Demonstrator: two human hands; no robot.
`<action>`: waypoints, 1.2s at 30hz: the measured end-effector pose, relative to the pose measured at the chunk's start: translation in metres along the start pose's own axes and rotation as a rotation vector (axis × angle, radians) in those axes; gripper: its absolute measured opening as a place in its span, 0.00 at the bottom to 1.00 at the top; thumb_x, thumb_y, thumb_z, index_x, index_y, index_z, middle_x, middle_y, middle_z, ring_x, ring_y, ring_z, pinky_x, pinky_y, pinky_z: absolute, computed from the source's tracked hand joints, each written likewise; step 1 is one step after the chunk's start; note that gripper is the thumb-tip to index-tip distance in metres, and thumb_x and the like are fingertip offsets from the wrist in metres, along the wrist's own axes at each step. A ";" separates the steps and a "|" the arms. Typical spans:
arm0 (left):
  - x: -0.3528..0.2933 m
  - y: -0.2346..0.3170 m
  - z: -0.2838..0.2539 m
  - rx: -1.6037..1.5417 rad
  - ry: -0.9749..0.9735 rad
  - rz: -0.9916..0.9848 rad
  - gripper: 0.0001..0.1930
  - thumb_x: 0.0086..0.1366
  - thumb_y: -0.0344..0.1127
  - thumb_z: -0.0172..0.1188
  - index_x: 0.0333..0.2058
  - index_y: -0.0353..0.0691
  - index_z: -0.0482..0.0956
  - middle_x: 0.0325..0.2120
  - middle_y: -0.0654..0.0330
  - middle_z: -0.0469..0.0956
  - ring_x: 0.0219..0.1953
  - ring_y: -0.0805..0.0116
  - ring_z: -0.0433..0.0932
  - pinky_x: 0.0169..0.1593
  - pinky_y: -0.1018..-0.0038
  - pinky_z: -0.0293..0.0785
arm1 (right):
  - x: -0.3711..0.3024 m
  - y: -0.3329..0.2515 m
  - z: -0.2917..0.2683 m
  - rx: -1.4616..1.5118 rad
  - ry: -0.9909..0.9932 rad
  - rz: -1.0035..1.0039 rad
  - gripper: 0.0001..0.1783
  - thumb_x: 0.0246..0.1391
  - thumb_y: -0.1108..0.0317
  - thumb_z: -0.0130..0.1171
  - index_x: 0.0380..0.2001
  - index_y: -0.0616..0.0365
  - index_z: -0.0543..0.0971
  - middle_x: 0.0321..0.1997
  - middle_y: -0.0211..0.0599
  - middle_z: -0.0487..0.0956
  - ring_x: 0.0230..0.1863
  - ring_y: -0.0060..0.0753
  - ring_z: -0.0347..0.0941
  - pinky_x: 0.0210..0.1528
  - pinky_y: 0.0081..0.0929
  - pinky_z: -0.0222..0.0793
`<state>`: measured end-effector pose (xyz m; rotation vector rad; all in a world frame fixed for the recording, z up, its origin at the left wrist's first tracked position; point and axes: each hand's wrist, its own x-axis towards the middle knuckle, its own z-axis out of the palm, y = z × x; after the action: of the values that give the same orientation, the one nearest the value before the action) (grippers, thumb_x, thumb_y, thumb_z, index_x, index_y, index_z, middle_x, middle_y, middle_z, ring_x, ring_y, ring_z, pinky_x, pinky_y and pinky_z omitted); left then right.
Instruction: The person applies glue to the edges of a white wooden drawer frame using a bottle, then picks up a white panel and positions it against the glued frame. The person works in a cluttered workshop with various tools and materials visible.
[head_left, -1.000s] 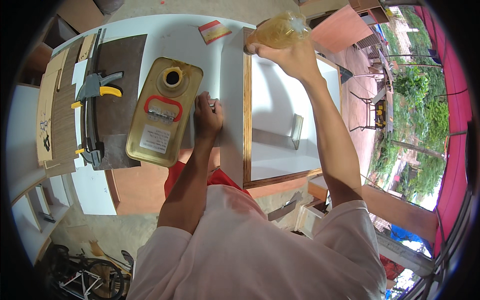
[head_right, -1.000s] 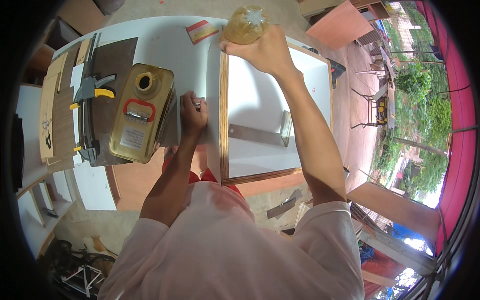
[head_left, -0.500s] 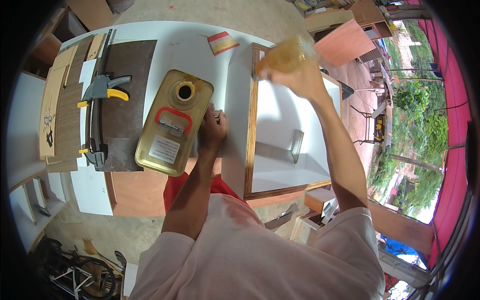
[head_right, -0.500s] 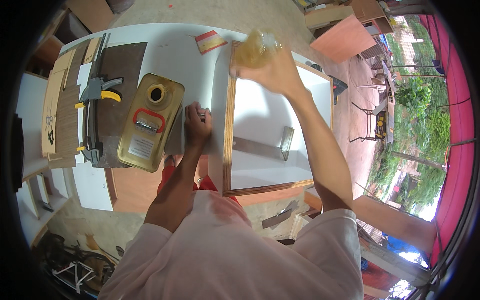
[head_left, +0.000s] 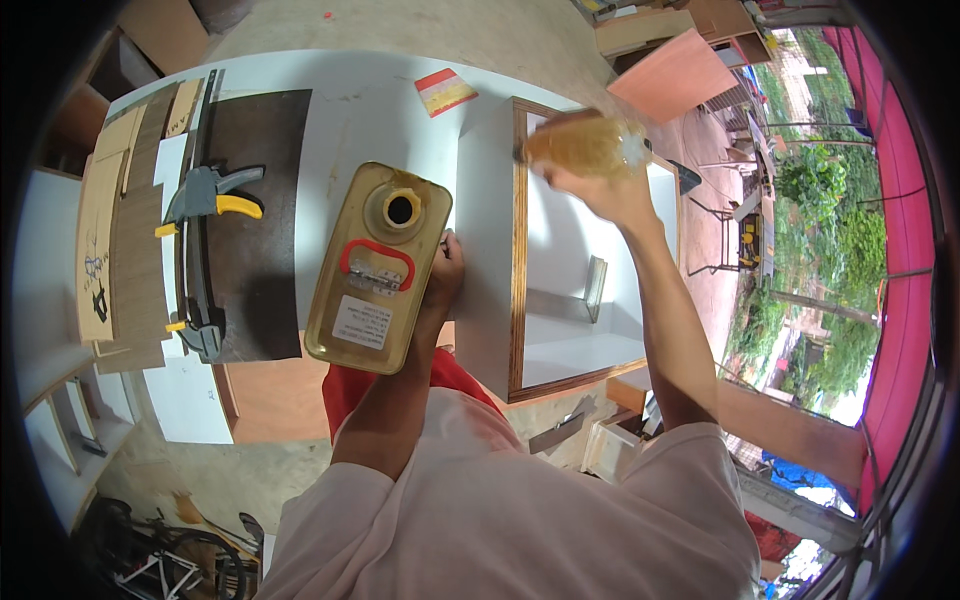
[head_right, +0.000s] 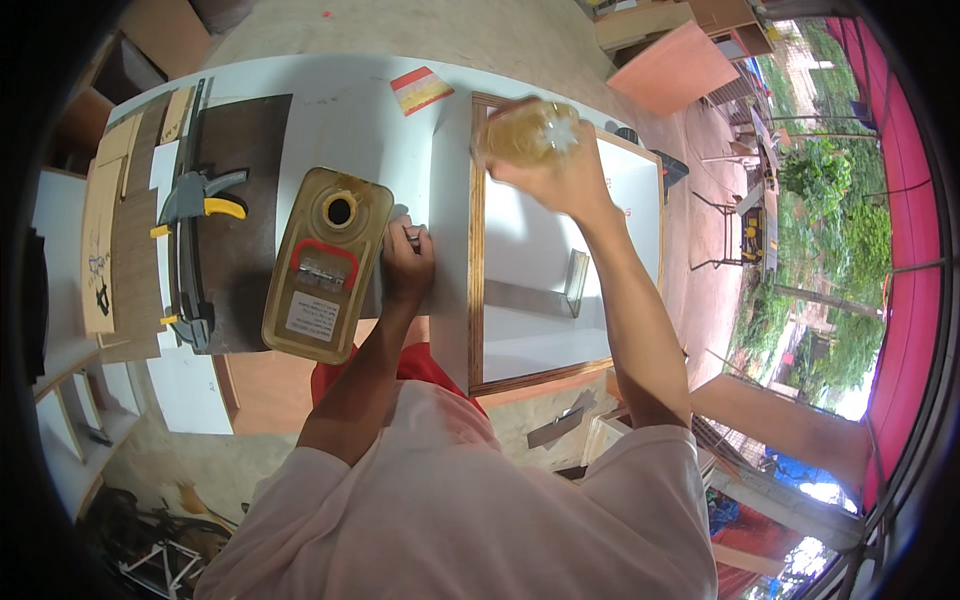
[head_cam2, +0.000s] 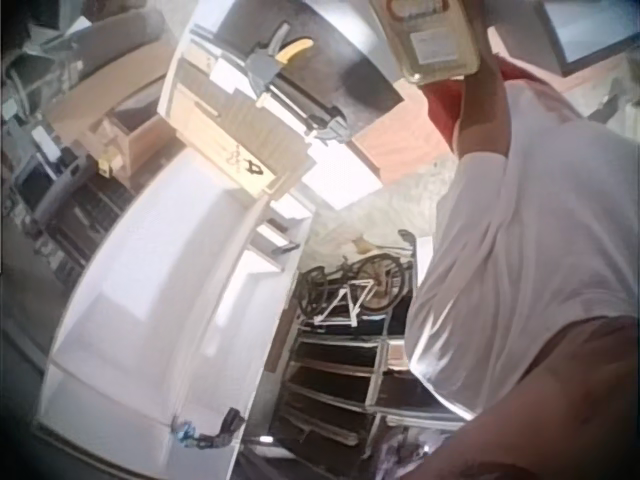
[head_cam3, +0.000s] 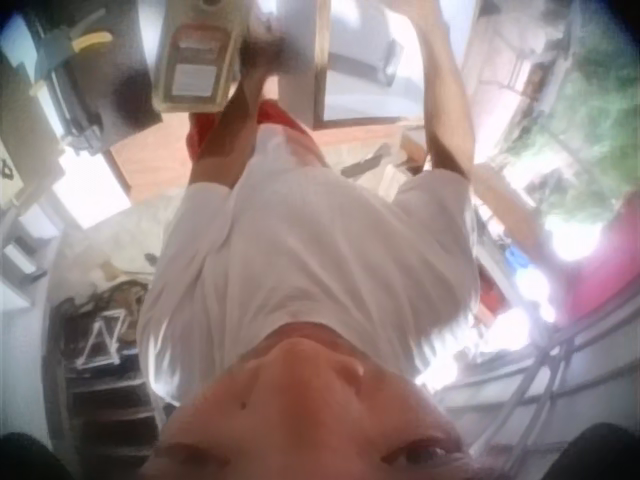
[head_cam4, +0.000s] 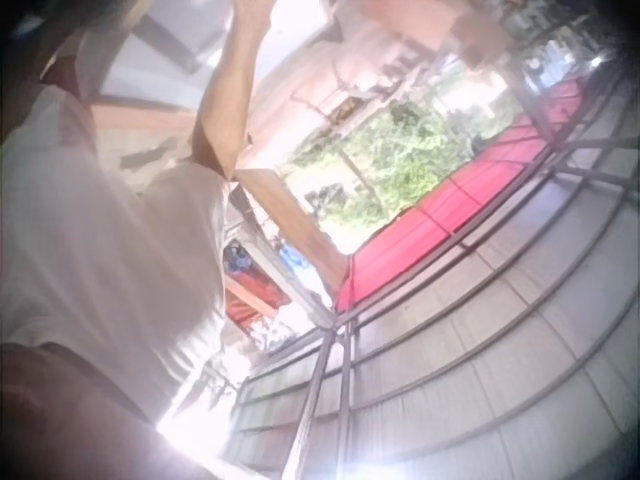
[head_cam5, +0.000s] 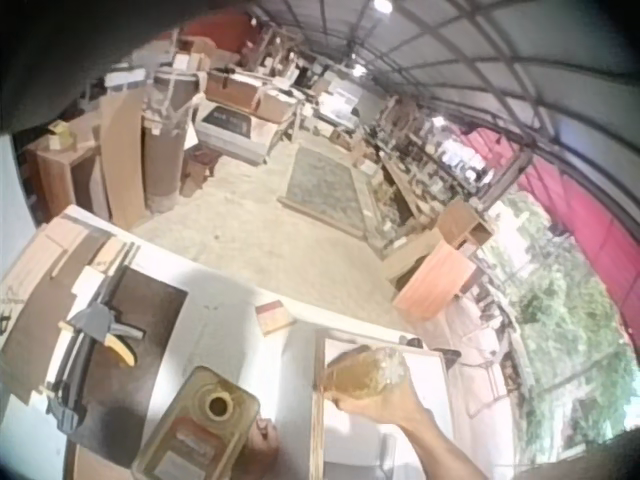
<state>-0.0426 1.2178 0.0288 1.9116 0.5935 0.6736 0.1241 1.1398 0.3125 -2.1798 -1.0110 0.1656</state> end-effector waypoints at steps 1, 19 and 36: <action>0.001 0.004 -0.001 -0.027 -0.021 -0.021 0.13 0.67 0.26 0.64 0.47 0.32 0.73 0.40 0.43 0.76 0.36 0.46 0.83 0.36 0.60 0.84 | 0.010 0.001 -0.002 -0.057 0.036 0.022 0.24 0.43 0.61 0.80 0.43 0.61 0.87 0.42 0.39 0.89 0.43 0.34 0.85 0.49 0.33 0.82; 0.002 0.016 0.005 -0.100 0.059 -0.092 0.21 0.67 0.23 0.66 0.55 0.30 0.68 0.45 0.47 0.74 0.37 0.62 0.83 0.35 0.71 0.86 | 0.046 0.034 -0.020 -0.101 0.004 -0.134 0.18 0.48 0.56 0.79 0.38 0.53 0.88 0.36 0.40 0.88 0.37 0.45 0.84 0.44 0.39 0.80; -0.006 0.030 0.008 0.135 0.123 -0.048 0.21 0.69 0.38 0.68 0.48 0.27 0.72 0.41 0.48 0.72 0.41 0.54 0.76 0.46 0.59 0.74 | 0.044 0.051 -0.026 0.067 -0.139 -0.372 0.24 0.45 0.52 0.78 0.38 0.60 0.88 0.31 0.40 0.88 0.33 0.35 0.86 0.41 0.31 0.80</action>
<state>-0.0384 1.1964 0.0522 1.9835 0.7767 0.7400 0.1957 1.1340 0.3059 -1.9008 -1.4477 0.1745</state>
